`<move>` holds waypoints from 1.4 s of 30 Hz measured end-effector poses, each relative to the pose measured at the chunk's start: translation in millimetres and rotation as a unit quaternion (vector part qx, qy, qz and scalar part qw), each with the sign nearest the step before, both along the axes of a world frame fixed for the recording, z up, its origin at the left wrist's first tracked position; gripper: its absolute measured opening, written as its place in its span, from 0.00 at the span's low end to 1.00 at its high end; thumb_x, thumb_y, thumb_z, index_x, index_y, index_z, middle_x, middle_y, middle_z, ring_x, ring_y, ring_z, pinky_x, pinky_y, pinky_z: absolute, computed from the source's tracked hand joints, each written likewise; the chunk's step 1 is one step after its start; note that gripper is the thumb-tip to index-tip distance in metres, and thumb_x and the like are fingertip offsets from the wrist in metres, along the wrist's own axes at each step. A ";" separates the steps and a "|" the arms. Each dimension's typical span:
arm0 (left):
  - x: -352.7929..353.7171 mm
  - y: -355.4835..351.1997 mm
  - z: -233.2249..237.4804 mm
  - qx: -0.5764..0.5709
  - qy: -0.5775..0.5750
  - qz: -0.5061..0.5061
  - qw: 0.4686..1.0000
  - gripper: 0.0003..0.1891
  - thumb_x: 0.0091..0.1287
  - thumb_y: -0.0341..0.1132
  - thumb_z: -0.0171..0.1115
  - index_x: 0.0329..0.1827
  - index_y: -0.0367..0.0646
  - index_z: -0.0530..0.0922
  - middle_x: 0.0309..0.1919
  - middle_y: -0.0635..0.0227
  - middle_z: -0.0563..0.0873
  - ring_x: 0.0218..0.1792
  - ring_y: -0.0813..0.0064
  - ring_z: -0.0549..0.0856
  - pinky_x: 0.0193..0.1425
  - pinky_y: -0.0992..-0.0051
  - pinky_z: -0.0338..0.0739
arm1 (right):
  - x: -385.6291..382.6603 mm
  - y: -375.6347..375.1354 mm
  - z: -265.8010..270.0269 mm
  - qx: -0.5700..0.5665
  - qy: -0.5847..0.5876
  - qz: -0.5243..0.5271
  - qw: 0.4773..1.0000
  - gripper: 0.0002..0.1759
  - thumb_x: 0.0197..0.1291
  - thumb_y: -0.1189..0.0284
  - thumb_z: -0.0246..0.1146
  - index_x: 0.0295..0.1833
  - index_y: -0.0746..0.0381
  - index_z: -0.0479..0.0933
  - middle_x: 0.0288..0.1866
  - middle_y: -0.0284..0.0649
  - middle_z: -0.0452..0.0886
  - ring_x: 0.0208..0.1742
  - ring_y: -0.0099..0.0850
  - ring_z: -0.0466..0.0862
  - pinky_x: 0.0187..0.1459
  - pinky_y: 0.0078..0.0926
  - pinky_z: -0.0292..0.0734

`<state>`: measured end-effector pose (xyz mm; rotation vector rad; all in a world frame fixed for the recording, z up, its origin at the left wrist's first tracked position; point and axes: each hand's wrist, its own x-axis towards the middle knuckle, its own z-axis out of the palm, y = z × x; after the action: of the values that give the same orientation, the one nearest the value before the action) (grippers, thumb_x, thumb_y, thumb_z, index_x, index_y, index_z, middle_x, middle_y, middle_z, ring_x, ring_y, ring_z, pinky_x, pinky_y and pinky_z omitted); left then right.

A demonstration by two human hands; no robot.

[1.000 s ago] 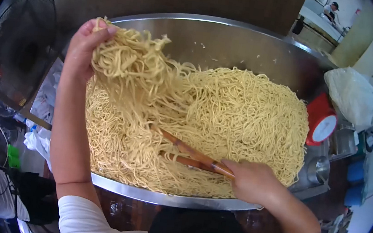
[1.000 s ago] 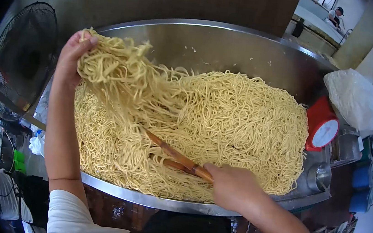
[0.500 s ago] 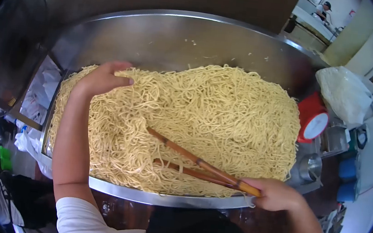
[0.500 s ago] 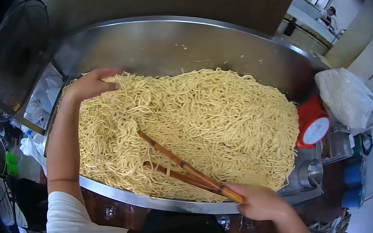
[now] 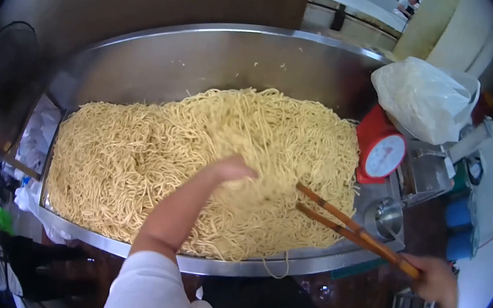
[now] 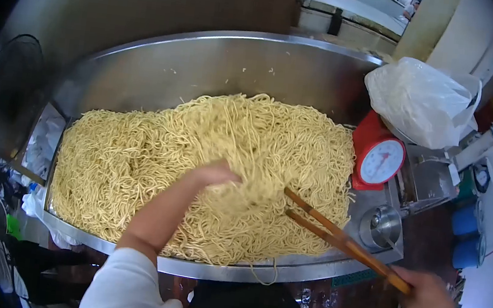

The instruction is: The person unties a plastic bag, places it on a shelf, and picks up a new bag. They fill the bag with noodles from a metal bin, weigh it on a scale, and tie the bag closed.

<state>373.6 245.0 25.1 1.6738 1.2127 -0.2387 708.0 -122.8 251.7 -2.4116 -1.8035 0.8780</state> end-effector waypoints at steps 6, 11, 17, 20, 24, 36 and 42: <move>-100.8 -30.8 44.9 0.027 -0.152 0.280 0.948 0.21 0.73 0.41 0.51 0.63 0.37 0.72 0.52 0.54 0.82 0.52 0.57 0.83 0.62 0.62 0.79 | -43.1 192.6 -87.6 -0.016 0.033 0.102 0.994 0.27 0.52 0.75 0.57 0.60 0.50 0.78 0.37 0.50 0.85 0.35 0.39 0.86 0.37 0.37 0.78; -244.0 75.0 11.6 0.048 -0.308 0.507 0.803 0.21 0.67 0.46 0.58 0.56 0.40 0.78 0.46 0.55 0.85 0.47 0.61 0.85 0.53 0.62 0.82 | -101.2 186.3 -65.4 -0.020 -0.136 0.186 0.973 0.33 0.53 0.73 0.59 0.68 0.44 0.71 0.44 0.48 0.83 0.45 0.47 0.85 0.43 0.44 0.80; -43.8 91.1 70.1 0.325 0.070 0.076 0.940 0.38 0.51 0.51 0.73 0.62 0.36 0.77 0.62 0.46 0.78 0.62 0.58 0.79 0.64 0.66 0.73 | 1.2 49.4 -15.2 -0.016 -0.042 0.141 0.989 0.39 0.47 0.73 0.63 0.70 0.42 0.71 0.40 0.45 0.81 0.40 0.49 0.83 0.41 0.42 0.77; 57.9 89.3 12.4 0.165 0.111 -0.100 0.975 0.52 0.46 0.56 0.72 0.73 0.36 0.64 0.70 0.45 0.69 0.70 0.49 0.69 0.74 0.64 0.63 | 4.1 7.4 51.1 0.010 -0.098 0.000 0.995 0.32 0.42 0.76 0.64 0.59 0.46 0.81 0.35 0.47 0.81 0.39 0.49 0.83 0.41 0.41 0.77; 126.5 33.6 -27.1 0.031 -0.015 -0.141 0.989 0.28 0.51 0.43 0.69 0.53 0.32 0.80 0.46 0.53 0.85 0.44 0.62 0.84 0.49 0.67 0.79 | 10.9 -11.4 48.9 0.143 -0.212 -0.069 0.964 0.32 0.40 0.80 0.63 0.55 0.47 0.83 0.33 0.49 0.81 0.40 0.49 0.83 0.39 0.41 0.77; 0.5 108.7 68.9 0.306 0.006 -0.005 0.952 0.24 0.56 0.43 0.70 0.55 0.44 0.82 0.44 0.60 0.89 0.42 0.66 0.88 0.49 0.68 0.81 | 14.6 128.9 -63.4 0.041 -0.204 0.014 0.978 0.32 0.54 0.71 0.60 0.68 0.40 0.73 0.44 0.48 0.81 0.47 0.49 0.82 0.48 0.43 0.77; 7.3 147.7 -60.9 0.255 0.073 -0.036 0.964 0.36 0.48 0.45 0.71 0.60 0.34 0.78 0.48 0.47 0.86 0.49 0.54 0.86 0.52 0.65 0.80 | -18.9 30.6 69.2 0.116 -0.277 -0.045 0.953 0.29 0.42 0.81 0.64 0.54 0.47 0.84 0.30 0.47 0.80 0.32 0.49 0.81 0.35 0.41 0.74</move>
<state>380.9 392.7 -35.8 2.1781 1.4051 -0.0984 689.1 -92.2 320.9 -2.7222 -1.7783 -0.0439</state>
